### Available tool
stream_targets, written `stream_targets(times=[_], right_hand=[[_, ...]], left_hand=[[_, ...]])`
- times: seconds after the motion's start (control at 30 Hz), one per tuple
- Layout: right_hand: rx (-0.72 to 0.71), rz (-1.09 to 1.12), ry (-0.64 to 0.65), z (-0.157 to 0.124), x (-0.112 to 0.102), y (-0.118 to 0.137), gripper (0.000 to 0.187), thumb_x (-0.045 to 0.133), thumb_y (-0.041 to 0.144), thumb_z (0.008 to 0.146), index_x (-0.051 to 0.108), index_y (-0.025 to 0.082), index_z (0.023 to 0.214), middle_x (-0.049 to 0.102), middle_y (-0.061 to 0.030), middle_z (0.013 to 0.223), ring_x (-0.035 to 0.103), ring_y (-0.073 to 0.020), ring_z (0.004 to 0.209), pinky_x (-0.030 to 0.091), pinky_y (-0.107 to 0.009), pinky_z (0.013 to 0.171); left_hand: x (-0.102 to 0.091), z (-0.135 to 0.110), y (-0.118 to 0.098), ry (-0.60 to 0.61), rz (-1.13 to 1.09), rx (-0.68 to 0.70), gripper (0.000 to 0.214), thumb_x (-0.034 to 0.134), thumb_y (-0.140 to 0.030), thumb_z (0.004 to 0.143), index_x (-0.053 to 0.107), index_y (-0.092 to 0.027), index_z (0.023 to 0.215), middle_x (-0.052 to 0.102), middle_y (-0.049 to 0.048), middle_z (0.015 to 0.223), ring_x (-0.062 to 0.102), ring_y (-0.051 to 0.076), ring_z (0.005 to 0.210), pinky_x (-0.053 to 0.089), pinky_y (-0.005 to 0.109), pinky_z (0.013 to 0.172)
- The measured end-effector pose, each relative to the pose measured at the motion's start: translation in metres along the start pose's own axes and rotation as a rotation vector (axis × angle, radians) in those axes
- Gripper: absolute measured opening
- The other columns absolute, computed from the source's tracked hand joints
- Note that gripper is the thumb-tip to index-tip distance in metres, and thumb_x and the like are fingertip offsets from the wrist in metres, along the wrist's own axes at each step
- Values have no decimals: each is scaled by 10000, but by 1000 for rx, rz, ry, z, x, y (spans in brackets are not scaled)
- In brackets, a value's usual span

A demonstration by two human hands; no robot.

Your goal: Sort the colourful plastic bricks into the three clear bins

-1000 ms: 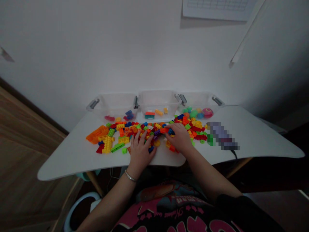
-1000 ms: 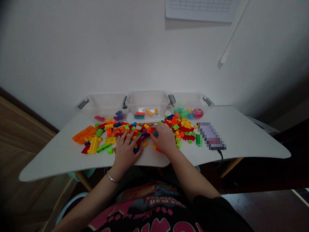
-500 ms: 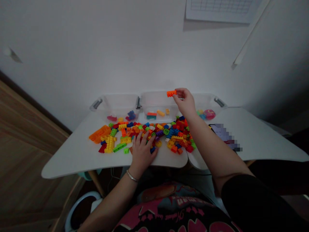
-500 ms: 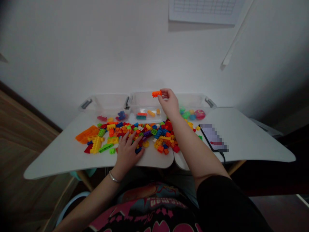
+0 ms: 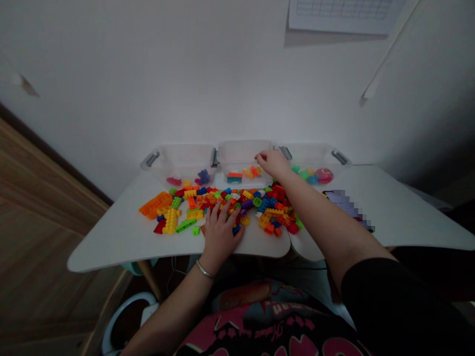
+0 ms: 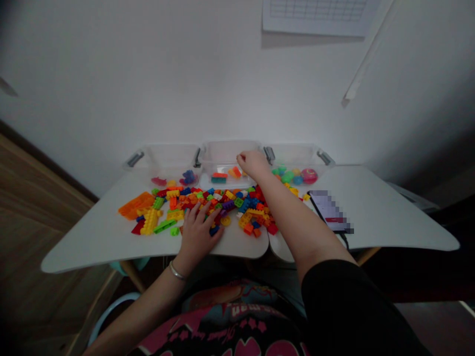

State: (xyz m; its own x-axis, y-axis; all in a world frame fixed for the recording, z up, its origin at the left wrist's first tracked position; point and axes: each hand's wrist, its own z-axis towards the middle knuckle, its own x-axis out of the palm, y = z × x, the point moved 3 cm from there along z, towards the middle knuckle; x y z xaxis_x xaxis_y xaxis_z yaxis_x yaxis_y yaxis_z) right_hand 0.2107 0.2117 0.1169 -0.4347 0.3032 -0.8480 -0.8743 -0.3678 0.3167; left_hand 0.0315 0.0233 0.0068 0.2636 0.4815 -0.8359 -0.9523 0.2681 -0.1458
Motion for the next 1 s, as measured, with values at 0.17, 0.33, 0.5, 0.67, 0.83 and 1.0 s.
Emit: stream_targets(times=[0.17, 0.33, 0.5, 0.67, 0.83, 1.0], right_hand=[[-26, -31, 18, -2, 0, 2, 345, 444, 334, 956, 761, 199, 964, 763, -78, 912, 684, -237, 881, 479, -372, 847], [-96, 48, 7, -2, -4, -1, 297, 481, 285, 928, 745, 181, 1019, 758, -86, 987, 672, -236, 913, 484, -369, 843], [-214, 155, -214, -20, -25, 1, 253, 528, 244, 892, 723, 180, 1040, 739, -85, 1036, 641, -236, 1000, 450, -401, 945], [-182, 159, -189, -71, -25, 3, 192, 581, 259, 872, 732, 185, 963, 741, -76, 932, 644, -231, 883, 464, -392, 881], [-112, 28, 16, -125, 3, 0, 190, 639, 330, 862, 737, 204, 966, 738, -63, 942, 625, -256, 908, 460, -391, 849], [-97, -120, 37, -156, 20, 3, 360, 681, 383, 834, 704, 176, 1127, 709, -93, 1074, 586, -287, 994, 442, -408, 883]], left_hand=[[0, 0, 0, -1, 2, 1, 477, 631, -414, 837, 643, -258, 1288, 527, 115, 1446, 379, 386, 1382, 278, 620, 1138], [0, 1, 0, 1, -1, 1, 470, 630, -406, 840, 644, -260, 1287, 528, 112, 1445, 379, 381, 1385, 280, 612, 1142], [-1, 1, -1, 7, 7, -1, 476, 639, -403, 836, 645, -258, 1290, 538, 114, 1434, 394, 385, 1372, 282, 610, 1141], [0, 0, -1, -12, 7, 3, 468, 631, -407, 848, 643, -262, 1292, 528, 113, 1445, 386, 380, 1381, 276, 612, 1144], [2, -1, 0, -15, 7, 12, 481, 638, -405, 843, 636, -258, 1301, 522, 119, 1449, 379, 381, 1386, 279, 608, 1145], [2, -1, 0, -22, -4, 8, 478, 632, -409, 848, 636, -258, 1301, 525, 121, 1445, 378, 380, 1390, 264, 611, 1154]])
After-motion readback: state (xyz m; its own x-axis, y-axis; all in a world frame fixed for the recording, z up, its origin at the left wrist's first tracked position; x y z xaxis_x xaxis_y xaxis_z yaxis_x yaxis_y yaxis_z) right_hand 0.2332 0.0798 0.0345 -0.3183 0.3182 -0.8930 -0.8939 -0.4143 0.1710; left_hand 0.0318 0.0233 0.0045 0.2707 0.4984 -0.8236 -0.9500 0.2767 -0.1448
